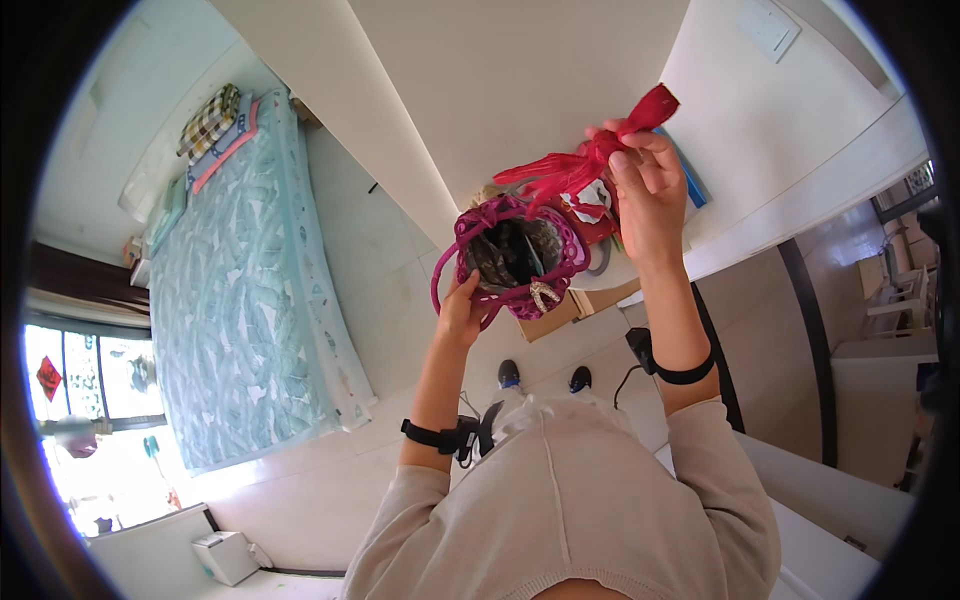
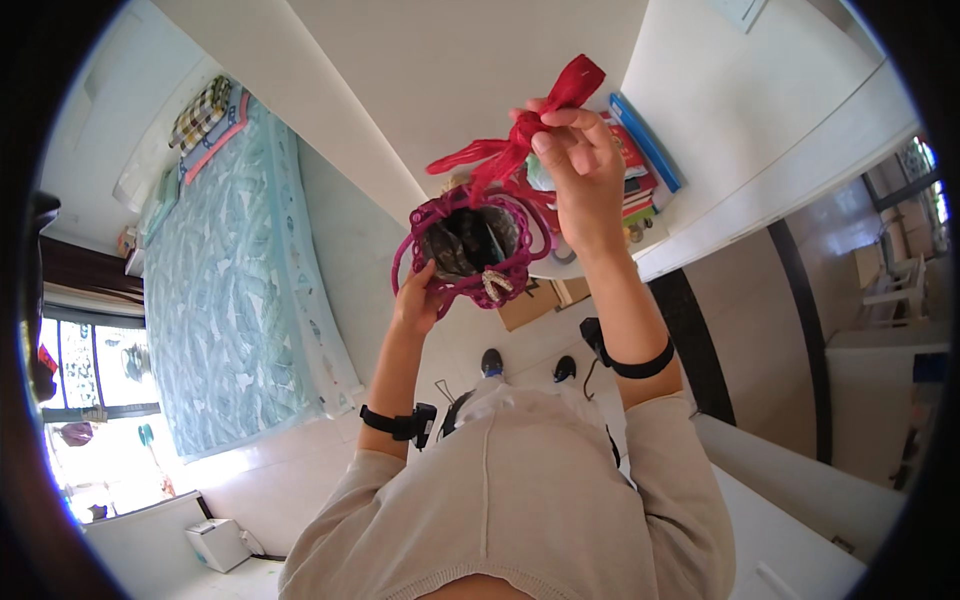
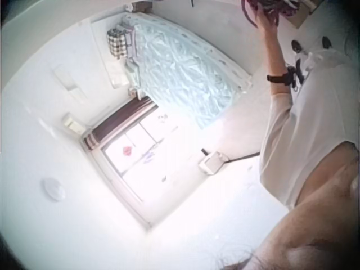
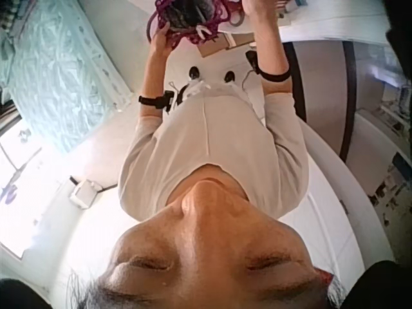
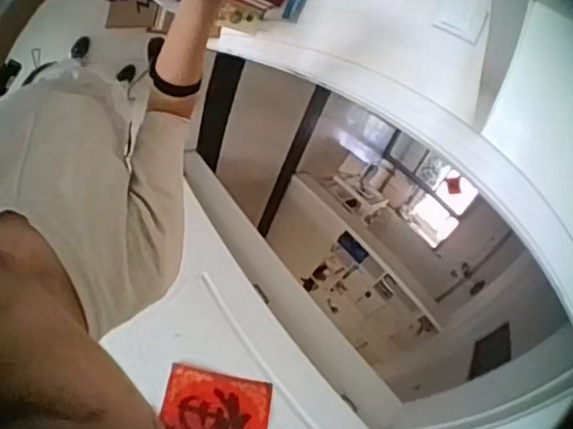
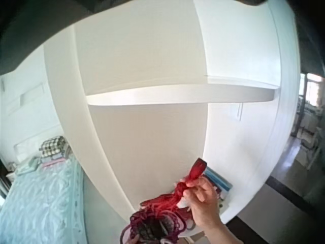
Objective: The person clears a white shelf by moving a pink toy steering wheel, a red envelope, a pink woven bag, a small bottle, and a book to a lower shelf. They then wipe the cleared shelf with a cloth and return the items to the top shelf in a different arrangement.
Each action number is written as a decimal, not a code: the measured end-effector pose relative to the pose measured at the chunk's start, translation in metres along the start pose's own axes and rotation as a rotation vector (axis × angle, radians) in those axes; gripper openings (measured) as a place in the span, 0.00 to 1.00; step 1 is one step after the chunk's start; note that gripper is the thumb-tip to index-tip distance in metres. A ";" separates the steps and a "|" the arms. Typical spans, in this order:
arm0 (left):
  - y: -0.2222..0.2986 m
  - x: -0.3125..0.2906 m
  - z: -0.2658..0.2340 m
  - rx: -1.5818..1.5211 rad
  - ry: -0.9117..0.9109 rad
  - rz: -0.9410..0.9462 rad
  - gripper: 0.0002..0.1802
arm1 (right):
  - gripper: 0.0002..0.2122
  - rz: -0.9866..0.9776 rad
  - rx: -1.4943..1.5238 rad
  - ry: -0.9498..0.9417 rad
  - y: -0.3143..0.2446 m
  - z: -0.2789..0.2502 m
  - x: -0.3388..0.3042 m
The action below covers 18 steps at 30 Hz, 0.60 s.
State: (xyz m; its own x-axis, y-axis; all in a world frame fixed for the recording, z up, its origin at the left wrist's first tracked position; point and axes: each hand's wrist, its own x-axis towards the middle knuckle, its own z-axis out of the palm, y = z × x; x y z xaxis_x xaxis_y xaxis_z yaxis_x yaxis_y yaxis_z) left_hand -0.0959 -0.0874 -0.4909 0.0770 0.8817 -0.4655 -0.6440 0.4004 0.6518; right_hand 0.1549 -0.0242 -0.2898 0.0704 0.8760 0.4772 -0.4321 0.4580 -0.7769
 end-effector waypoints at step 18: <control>0.000 -0.026 0.027 0.020 -0.041 -0.030 0.22 | 0.10 0.289 -1.194 -0.607 0.085 -0.004 -0.090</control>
State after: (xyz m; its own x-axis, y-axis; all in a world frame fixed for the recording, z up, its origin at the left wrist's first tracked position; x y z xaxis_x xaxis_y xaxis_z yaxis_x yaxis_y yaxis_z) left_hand -0.0769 -0.1035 -0.4625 0.1276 0.8785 -0.4604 -0.6256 0.4315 0.6499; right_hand 0.1153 -0.0637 -0.4005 -0.4243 0.8997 0.1024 0.6881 0.3939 -0.6094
